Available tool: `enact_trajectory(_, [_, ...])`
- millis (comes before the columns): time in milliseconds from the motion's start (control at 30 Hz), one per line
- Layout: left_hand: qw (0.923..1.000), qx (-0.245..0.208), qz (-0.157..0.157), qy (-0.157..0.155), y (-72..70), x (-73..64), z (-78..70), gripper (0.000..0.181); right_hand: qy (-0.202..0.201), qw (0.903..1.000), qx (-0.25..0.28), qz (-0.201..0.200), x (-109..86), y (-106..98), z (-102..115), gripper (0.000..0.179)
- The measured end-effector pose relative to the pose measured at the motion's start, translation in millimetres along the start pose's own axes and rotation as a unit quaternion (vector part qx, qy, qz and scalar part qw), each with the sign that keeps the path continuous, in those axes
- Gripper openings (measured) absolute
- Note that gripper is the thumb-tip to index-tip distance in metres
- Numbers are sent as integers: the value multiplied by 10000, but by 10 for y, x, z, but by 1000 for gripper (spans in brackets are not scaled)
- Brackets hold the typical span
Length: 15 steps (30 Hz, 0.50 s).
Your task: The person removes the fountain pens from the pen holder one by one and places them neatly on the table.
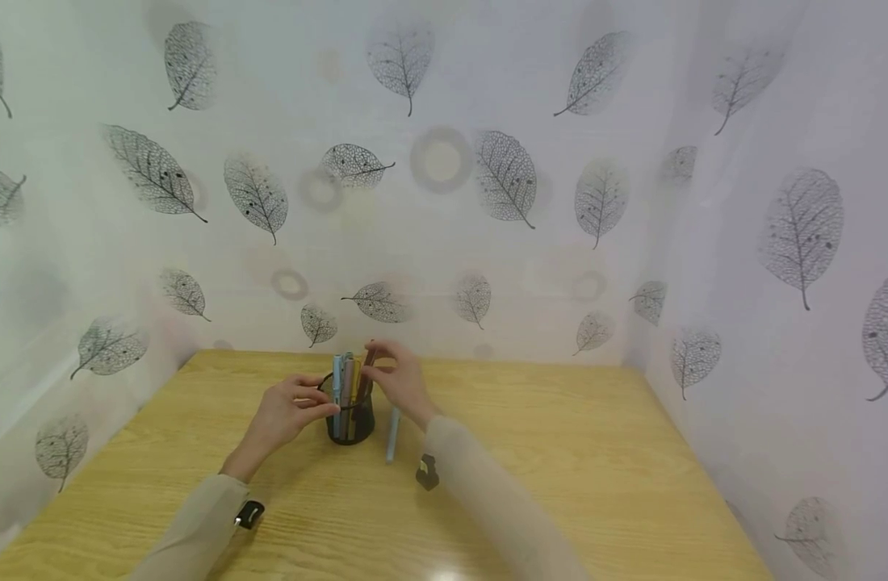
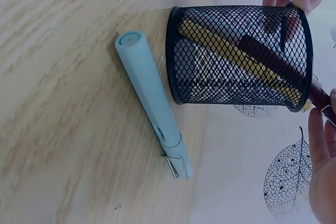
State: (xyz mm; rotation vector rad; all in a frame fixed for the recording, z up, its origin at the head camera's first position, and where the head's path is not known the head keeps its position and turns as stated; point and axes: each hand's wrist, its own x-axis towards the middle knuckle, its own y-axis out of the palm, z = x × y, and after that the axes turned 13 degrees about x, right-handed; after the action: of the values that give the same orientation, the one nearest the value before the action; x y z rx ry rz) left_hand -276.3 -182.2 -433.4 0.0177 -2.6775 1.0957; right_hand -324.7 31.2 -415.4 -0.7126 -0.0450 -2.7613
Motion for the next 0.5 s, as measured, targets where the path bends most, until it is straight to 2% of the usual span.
enact_trajectory(100, [10000, 18, 0, 14, -2, -2, 7, 21, 41, 10000, 13, -42, -35, 11, 165, 36])
enact_trajectory(233, [10000, 4, -10, 42, -4, -1, 14, 21, 134, 9997, 112, -143, -34, -4, 221, 36])
enact_trajectory(500, [10000, -24, -25, 34, 6, -4, 11, 21, 208, 9989, 374, -200, 11, -78, 160, 41])
